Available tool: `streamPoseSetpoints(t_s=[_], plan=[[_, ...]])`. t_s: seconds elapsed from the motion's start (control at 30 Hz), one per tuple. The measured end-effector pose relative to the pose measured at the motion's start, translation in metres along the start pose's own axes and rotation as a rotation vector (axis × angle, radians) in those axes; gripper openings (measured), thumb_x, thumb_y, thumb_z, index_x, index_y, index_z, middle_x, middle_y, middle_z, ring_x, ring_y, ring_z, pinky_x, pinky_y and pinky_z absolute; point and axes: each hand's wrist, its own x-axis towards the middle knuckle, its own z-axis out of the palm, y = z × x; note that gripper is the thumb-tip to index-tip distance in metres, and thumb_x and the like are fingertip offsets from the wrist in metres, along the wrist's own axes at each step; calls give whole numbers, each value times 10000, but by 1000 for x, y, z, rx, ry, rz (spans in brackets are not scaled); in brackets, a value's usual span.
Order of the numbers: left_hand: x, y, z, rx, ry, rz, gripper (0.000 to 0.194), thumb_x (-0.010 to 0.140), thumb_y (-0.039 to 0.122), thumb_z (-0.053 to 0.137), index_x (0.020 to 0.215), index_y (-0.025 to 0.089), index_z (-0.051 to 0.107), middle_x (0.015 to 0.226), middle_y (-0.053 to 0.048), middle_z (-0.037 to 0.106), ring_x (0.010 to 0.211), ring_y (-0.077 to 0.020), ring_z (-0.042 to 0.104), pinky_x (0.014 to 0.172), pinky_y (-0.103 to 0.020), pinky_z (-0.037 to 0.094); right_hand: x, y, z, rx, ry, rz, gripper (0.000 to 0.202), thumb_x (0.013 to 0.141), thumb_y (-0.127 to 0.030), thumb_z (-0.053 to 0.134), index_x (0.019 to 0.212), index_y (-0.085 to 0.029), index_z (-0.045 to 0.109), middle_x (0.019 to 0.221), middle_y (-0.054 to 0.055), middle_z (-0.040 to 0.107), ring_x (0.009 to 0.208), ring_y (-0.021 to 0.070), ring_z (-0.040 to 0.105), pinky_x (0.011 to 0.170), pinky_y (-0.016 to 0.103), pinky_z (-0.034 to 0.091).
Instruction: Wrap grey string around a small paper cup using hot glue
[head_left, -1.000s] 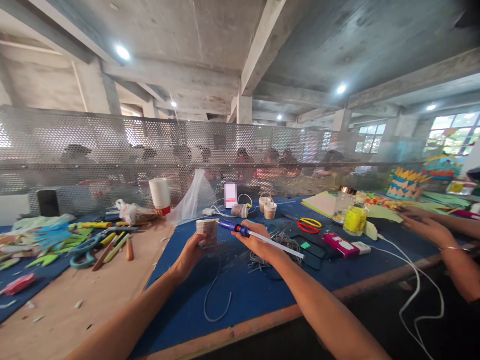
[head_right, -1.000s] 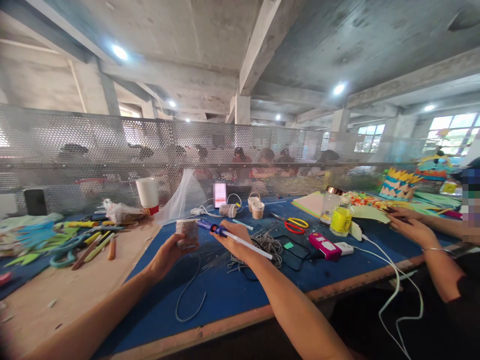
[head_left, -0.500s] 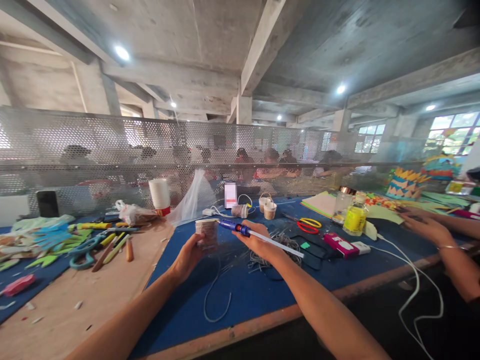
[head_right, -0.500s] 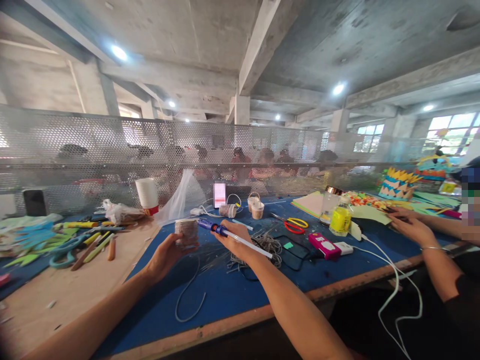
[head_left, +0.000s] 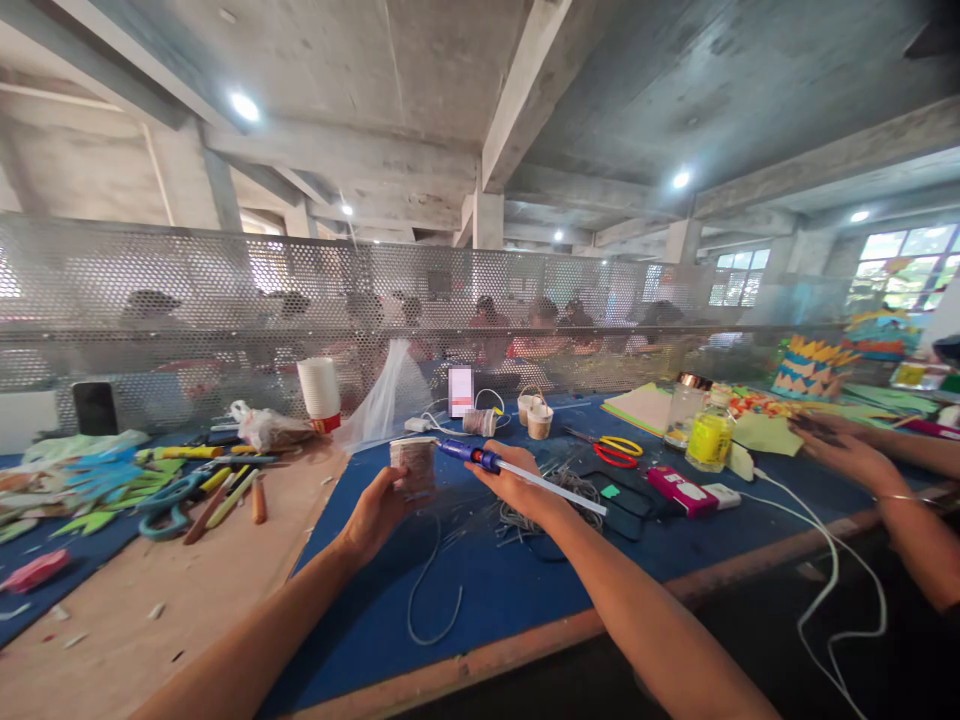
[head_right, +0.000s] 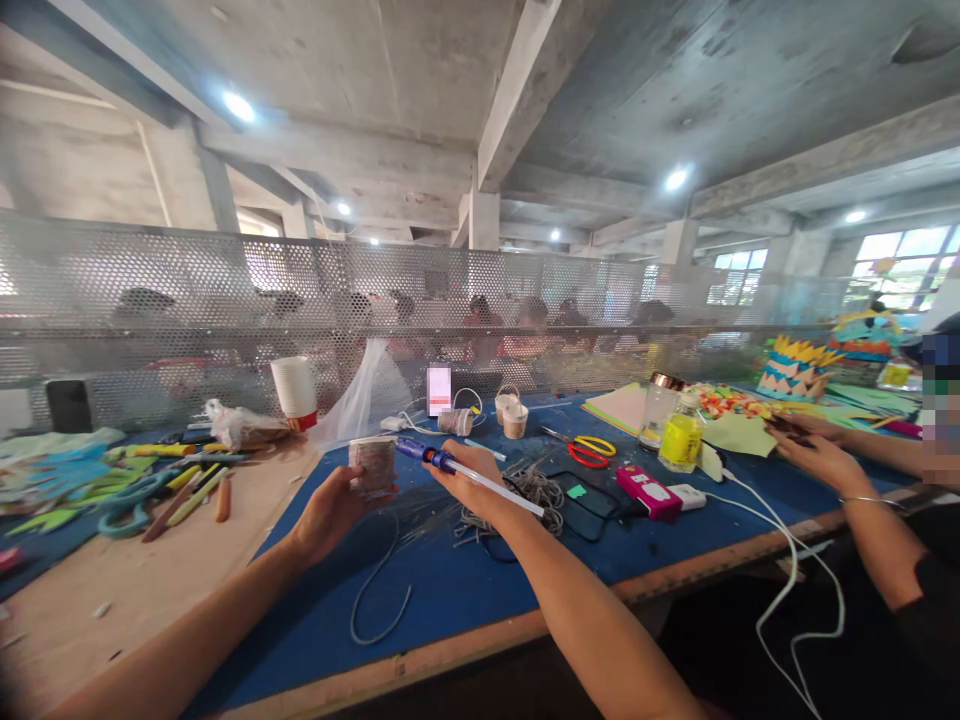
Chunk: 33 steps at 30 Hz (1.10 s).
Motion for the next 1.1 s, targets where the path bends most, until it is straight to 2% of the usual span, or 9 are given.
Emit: streamPoseSetpoints(t_s=[0.23, 0.4, 0.57, 0.67, 0.77, 0.83, 1.0, 1.1], plan=[[2, -3, -3, -24, -20, -6, 335, 841, 387, 683, 1085, 167, 749, 1018, -110, 813, 1016, -318, 758, 956, -452, 590, 3, 6, 6, 6, 54, -2, 271, 991, -482, 668, 899, -228, 691, 736, 11, 715, 675, 189, 653, 631, 264, 417], [2, -3, -3, -35, 5, 23, 339, 846, 360, 702, 1125, 170, 732, 1057, -91, 805, 949, -274, 756, 908, -419, 607, 8, 18, 10, 5, 154, 103, 267, 973, -497, 695, 1037, -239, 724, 855, 28, 782, 759, 220, 723, 705, 268, 495], [4, -3, -3, -32, 28, 40, 303, 831, 345, 718, 1086, 182, 724, 1008, -76, 792, 934, -263, 757, 878, -405, 614, 11, 28, 6, -220, 207, 296, 326, 978, -527, 691, 1083, -219, 711, 892, 76, 792, 877, 273, 761, 734, 286, 502], [4, -3, -4, -35, 41, 55, 302, 844, 328, 716, 1110, 185, 715, 1046, -72, 786, 941, -257, 752, 866, -402, 621, 11, 32, 1, -291, 177, 382, 342, 1030, -499, 617, 1184, -197, 664, 971, 104, 792, 932, 279, 767, 753, 300, 508], [3, -2, -3, -32, 54, 54, 314, 843, 307, 724, 1132, 187, 709, 1072, -66, 780, 935, -253, 750, 861, -403, 625, 9, 37, -1, -367, 149, 402, 338, 1037, -336, 602, 1321, -154, 582, 1198, 177, 748, 1121, 298, 729, 849, 331, 519], [2, -1, -2, -26, 57, 59, 311, 838, 305, 733, 1124, 186, 708, 1044, -59, 777, 912, -249, 749, 845, -397, 626, 8, 42, 1, -437, 94, 420, 343, 1023, -271, 596, 1340, -141, 567, 1283, 216, 704, 1209, 320, 687, 912, 362, 515], [2, -3, -2, -11, 50, 67, 353, 809, 329, 773, 1125, 185, 711, 1002, -45, 770, 905, -238, 748, 835, -383, 624, 5, 53, 8, -541, -150, 578, 357, 1025, -271, 577, 1341, -106, 560, 1377, 259, 631, 1285, 346, 626, 1017, 422, 489], [3, -5, -3, 11, 42, 66, 380, 799, 347, 790, 1134, 184, 713, 1021, -53, 773, 918, -243, 755, 833, -380, 625, 4, 59, 10, -546, -195, 657, 403, 1020, -254, 575, 1372, -61, 538, 1397, 287, 604, 1317, 352, 603, 1029, 423, 488]])
